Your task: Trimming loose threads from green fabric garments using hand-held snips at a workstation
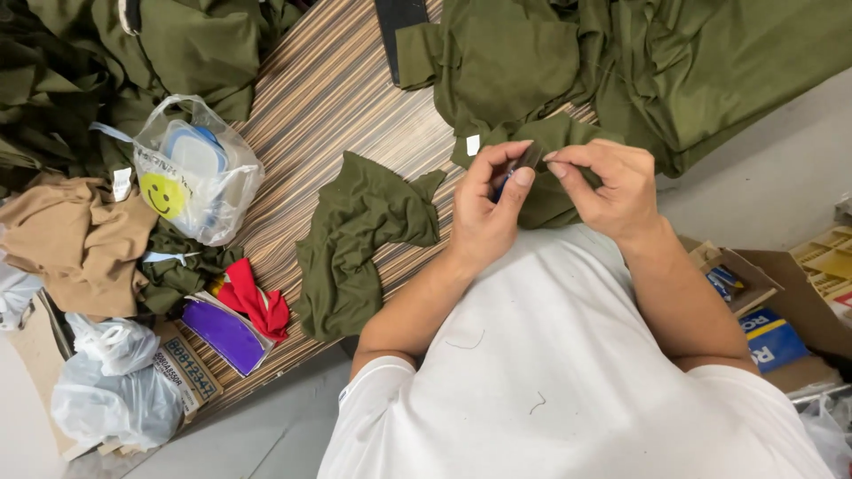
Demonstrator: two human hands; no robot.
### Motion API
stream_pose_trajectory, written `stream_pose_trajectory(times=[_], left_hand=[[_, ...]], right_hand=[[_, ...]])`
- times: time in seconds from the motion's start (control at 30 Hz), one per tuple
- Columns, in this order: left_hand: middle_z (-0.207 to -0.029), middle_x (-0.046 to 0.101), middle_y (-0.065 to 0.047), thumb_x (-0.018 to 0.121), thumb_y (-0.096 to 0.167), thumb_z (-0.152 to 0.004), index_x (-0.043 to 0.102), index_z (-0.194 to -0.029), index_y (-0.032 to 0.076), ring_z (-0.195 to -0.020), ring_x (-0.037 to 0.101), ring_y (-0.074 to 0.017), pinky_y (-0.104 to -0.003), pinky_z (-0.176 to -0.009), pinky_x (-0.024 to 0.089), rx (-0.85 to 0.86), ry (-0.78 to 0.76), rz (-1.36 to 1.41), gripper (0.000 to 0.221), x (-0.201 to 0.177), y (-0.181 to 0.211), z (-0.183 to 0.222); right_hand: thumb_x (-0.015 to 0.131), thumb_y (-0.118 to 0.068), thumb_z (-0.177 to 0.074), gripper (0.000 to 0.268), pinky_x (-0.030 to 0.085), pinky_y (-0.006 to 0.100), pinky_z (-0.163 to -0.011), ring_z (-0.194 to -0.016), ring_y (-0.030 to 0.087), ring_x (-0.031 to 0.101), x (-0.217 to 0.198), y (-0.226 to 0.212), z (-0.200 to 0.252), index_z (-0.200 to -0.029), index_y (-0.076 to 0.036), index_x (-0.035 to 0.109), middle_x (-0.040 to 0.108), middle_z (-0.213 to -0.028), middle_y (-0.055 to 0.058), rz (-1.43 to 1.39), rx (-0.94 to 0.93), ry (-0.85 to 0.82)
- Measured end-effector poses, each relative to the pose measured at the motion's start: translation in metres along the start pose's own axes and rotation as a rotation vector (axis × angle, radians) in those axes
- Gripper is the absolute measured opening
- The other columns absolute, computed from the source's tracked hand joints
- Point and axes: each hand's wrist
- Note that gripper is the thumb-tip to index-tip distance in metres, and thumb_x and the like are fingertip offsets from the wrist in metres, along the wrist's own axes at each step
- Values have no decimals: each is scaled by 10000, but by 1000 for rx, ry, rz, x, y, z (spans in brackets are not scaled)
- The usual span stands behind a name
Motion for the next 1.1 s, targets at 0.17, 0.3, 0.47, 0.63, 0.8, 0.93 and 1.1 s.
stream_pose_trajectory(times=[0.17,0.3,0.47,0.63,0.8,0.93,1.1], left_hand=[[-878,653,-53,768,232,-942,672,-1271,47,-791,662,-134,-311,-718,549,-83,-109,-103,389,-15,-13,-17],[-900,740,-184,688,269,-979,695,-1078,75,-851,736,-450,-539,-744,590,-17,-4,-691,218,-64,-78,-76],[-1108,640,-151,574,281,-1002,591,-1144,90,-952,682,-391,-526,-746,544,36,378,-1136,239,-137,-207,-195],[-1173,599,-195,584,838,-767,546,-1158,80,-1066,632,-471,-599,-846,559,-390,412,-1374,853,-135,-235,-268],[-1190,614,-206,852,613,-712,412,-1180,119,-1080,615,-447,-548,-800,584,-396,273,-1491,810,-119,-242,-275],[-1152,628,-198,896,719,-617,442,-1286,89,-1085,613,-439,-520,-762,613,-431,288,-1522,1025,-115,-248,-275],[-1156,617,-182,946,694,-598,516,-1201,111,-1069,618,-421,-495,-787,620,-483,256,-1470,942,-114,-250,-278]], right_hand=[[750,21,-985,46,508,379,-558,-603,337,628,5,17,15,-956,-11,768,696,-731,113,56,64,48],[740,49,-1032,67,496,346,-599,-642,330,674,-8,39,31,-983,9,760,695,-732,127,81,159,107],[729,-17,-1063,109,476,309,-639,-710,200,629,1,20,34,-1009,76,747,743,-919,134,179,219,21],[713,-6,-1039,114,513,308,-641,-741,218,674,2,13,26,-991,89,754,750,-911,161,145,216,-17],[733,-48,-1051,110,355,269,-508,-519,117,448,-3,24,37,-1011,50,763,735,-856,88,204,335,45],[737,13,-1031,87,467,285,-608,-679,185,617,4,23,26,-979,81,748,744,-901,145,167,291,15],[739,12,-1028,93,489,279,-622,-713,197,648,6,24,19,-971,86,744,745,-901,147,142,272,3]])
Point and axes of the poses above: each hand's wrist, its own z-axis away from the middle knuckle, its own x-axis out of the palm, y = z × x
